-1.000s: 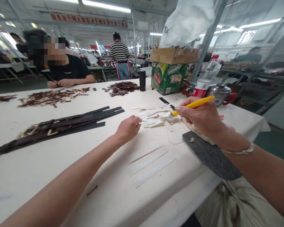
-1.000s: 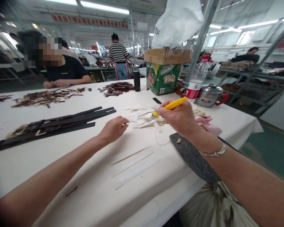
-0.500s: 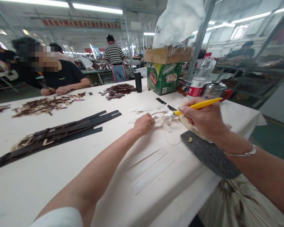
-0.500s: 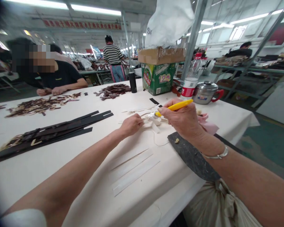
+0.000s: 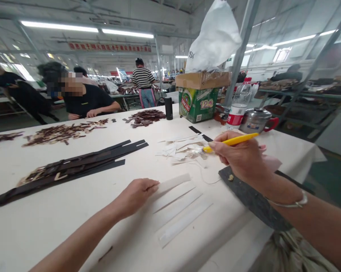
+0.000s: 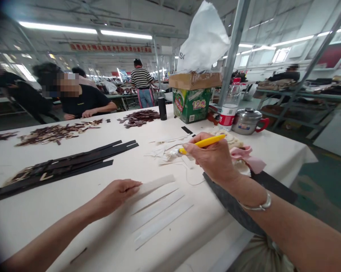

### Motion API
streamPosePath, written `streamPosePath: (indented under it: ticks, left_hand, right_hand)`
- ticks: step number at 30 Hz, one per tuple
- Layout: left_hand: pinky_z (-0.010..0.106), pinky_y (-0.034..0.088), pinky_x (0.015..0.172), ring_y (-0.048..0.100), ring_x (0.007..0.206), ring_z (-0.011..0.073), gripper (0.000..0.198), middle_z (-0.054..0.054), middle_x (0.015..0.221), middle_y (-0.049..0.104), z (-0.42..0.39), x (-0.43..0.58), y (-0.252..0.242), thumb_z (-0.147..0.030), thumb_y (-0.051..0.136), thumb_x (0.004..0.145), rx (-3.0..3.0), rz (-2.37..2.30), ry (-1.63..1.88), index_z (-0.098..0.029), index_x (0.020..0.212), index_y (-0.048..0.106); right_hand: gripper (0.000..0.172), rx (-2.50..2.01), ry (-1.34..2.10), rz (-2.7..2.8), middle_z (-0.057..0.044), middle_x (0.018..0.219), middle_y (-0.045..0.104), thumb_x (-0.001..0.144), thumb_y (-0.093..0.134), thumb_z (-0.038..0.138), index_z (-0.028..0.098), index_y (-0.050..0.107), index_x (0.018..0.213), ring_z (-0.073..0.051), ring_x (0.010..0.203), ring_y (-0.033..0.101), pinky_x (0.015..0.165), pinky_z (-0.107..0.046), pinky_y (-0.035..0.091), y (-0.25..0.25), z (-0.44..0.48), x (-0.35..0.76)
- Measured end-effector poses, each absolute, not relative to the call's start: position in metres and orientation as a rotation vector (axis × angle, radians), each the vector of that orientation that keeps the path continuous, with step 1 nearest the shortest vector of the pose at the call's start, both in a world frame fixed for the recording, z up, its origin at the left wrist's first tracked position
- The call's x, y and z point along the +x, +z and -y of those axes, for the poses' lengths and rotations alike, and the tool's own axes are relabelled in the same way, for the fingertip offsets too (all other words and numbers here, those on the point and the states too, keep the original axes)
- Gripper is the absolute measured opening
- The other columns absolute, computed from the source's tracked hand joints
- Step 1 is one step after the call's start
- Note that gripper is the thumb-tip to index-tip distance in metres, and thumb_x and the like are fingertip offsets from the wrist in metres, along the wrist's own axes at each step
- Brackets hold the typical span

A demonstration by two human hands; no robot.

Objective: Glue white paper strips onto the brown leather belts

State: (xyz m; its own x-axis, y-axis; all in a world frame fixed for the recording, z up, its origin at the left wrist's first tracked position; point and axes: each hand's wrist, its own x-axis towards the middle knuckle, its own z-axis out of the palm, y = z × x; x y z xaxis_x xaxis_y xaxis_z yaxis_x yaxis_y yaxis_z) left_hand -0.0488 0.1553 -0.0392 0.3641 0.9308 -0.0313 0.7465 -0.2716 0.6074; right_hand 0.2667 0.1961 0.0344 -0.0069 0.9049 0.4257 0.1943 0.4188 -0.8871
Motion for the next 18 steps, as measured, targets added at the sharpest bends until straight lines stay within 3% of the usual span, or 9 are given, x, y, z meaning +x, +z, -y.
streamPosePath:
  ticks: [5,10,13,18]
  left_hand:
    - [0.027,0.043,0.068,0.060,0.073,0.0173,0.041,0.004,0.085,0.060,-0.143,-0.055,-0.063,-0.042,0.033,0.102,2.317,-1.558,0.353,-0.025,0.106,0.070]
    - [0.030,0.049,0.070,0.063,0.078,0.0183,0.040,0.007,0.102,0.060,-0.128,-0.069,-0.072,-0.037,0.031,0.103,2.323,-1.823,0.520,-0.021,0.126,0.059]
    - [0.029,0.050,0.078,0.064,0.090,0.0178,0.032,0.007,0.111,0.060,-0.112,-0.083,-0.074,-0.028,0.032,0.102,2.356,-1.743,0.667,-0.022,0.117,0.060]
    - [0.028,0.051,0.080,0.063,0.095,0.0178,0.029,0.006,0.110,0.062,-0.095,-0.093,-0.079,-0.022,0.038,0.100,2.470,-1.585,0.597,-0.025,0.110,0.066]
  right_hand:
    - [0.021,-1.033,0.826,1.653,0.002,0.055,0.056,0.077,0.074,0.036,0.017,0.066,0.073,-0.010,0.044,0.047,0.039,-0.022,0.033,0.022,-0.194,0.234]
    - [0.017,-1.022,0.835,1.783,0.001,0.061,0.059,0.076,0.072,0.032,0.017,0.066,0.069,-0.010,0.050,0.049,0.043,-0.022,0.037,0.007,-0.197,0.211]
    - [0.017,-0.953,0.912,1.813,0.001,0.059,0.058,0.075,0.072,0.030,0.017,0.065,0.067,-0.010,0.050,0.048,0.044,-0.023,0.036,0.003,-0.198,0.198]
    - [0.010,-0.848,1.059,1.887,0.003,0.059,0.059,0.073,0.072,0.021,0.017,0.065,0.067,-0.009,0.054,0.049,0.049,-0.021,0.038,-0.006,-0.193,0.167]
